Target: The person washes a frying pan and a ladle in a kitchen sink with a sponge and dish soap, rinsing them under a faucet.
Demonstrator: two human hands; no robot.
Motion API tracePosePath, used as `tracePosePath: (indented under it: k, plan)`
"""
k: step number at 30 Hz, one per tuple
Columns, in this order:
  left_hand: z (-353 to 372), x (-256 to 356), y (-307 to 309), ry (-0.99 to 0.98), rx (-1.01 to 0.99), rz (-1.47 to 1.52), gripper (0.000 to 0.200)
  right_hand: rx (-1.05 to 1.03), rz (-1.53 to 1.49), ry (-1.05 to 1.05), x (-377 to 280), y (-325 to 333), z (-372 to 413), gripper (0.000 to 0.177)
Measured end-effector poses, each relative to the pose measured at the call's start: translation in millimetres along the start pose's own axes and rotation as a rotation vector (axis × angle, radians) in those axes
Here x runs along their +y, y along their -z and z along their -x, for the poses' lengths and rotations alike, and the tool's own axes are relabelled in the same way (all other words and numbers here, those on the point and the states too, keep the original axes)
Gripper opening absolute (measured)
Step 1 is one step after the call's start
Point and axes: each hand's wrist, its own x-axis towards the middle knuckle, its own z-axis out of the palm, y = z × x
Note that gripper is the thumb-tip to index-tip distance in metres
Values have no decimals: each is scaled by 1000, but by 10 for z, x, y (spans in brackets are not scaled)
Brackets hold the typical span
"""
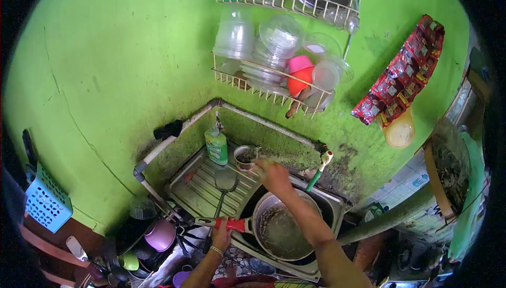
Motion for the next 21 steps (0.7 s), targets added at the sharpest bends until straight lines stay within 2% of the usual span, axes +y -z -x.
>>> tracePosePath:
  k: [2,5,7,8,10,11,12,14,15,16,18,20,21]
  plan:
    - [-25,6,-25,45,-9,-15,13,163,26,-1,-3,361,217,16]
    - [-167,-85,19,58,-37,-43,12,229,27,-77,42,814,369,19]
    - [-115,-42,-49,39,-75,-48,10,520,467,7,8,1065,327,21]
    - [-70,-2,-90,7,-100,-53,8,519,479,-1,60,1095,282,21]
    - [33,95,-207,36,-83,-80,7,605,535,-178,301,1028,255,20]
    - [62,114,-240,50,-62,-103,7,490,379,-188,629,903,318,20]
    - [53,76,-214,60,-74,-107,7,494,392,-197,684,873,359,20]
    - [-55,-20,-177,-21,-176,-2,6,454,172,-258,783,859,380,22]
    - [-70,-23,-168,-19,-184,0,6,470,268,-154,855,884,390,22]
    - [-86,-16,-149,2,-181,-34,10,475,272,-153,903,893,423,22]
    - [-152,-22,-118,13,-184,-62,14,687,-717,-408,935,927,425,16]
    - [-210,-72,-68,6,-191,-88,13,658,-805,-402,987,913,469,16]
    - [-195,-57,-81,6,-201,-93,13,730,-896,-434,1168,755,491,18]
